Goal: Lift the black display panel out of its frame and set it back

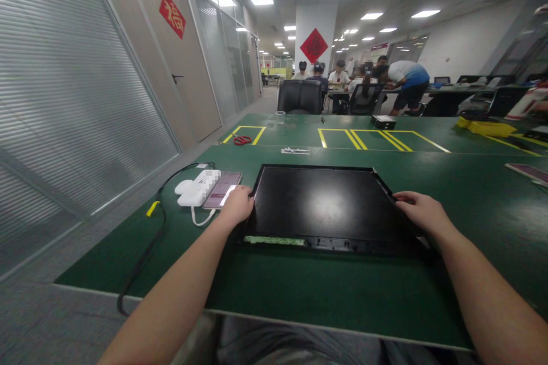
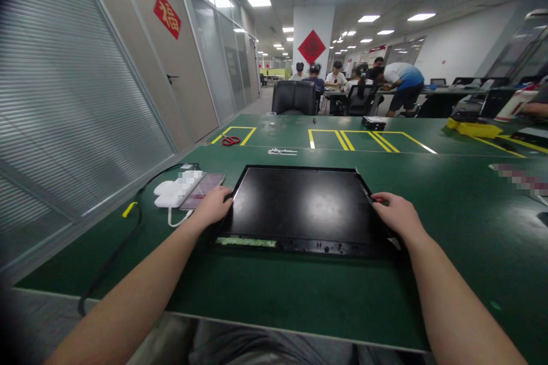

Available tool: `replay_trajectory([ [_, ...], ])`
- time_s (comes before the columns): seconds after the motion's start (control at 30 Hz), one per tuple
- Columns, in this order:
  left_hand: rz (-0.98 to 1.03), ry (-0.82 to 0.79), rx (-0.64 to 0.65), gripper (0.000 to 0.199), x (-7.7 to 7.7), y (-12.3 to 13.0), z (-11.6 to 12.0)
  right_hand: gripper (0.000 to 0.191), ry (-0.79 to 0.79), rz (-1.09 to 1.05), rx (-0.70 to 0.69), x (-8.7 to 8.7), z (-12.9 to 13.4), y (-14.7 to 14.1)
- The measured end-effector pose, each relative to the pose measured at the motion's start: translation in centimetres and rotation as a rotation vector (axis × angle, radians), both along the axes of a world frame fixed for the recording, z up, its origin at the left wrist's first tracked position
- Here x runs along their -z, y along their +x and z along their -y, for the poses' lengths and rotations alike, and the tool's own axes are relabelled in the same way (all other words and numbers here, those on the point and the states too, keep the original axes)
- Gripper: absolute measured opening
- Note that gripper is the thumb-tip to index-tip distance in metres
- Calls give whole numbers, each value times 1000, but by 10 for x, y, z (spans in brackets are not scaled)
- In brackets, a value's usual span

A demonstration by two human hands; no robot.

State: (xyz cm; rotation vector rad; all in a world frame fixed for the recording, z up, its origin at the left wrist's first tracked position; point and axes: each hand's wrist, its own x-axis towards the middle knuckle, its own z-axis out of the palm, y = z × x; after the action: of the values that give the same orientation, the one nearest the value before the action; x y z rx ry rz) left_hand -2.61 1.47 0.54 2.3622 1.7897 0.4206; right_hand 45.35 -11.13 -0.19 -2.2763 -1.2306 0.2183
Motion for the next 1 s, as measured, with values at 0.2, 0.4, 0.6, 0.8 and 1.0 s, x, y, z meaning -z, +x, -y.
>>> replay_trajectory([
  [0.2, 165, -19, 49, 32, -3, 4, 1, 35, -36, 53, 9, -3, 2, 1],
  [0.4, 590, -107, -84, 27, -4, 7, 4, 37, -85, 142, 90, -7, 4, 4],
  [0.6, 1232, -427, -308, 30, -10, 15, 10, 36, -83, 143, 137, -7, 5, 7],
  [0.8, 1531, -553, -349, 42, -14, 20, 12, 38, -104, 145, 124, -3, 5, 12],
  [1.0, 1645, -581, -359, 38, -11, 24, 9, 39, -123, 177, 109, 2, 1, 18],
])
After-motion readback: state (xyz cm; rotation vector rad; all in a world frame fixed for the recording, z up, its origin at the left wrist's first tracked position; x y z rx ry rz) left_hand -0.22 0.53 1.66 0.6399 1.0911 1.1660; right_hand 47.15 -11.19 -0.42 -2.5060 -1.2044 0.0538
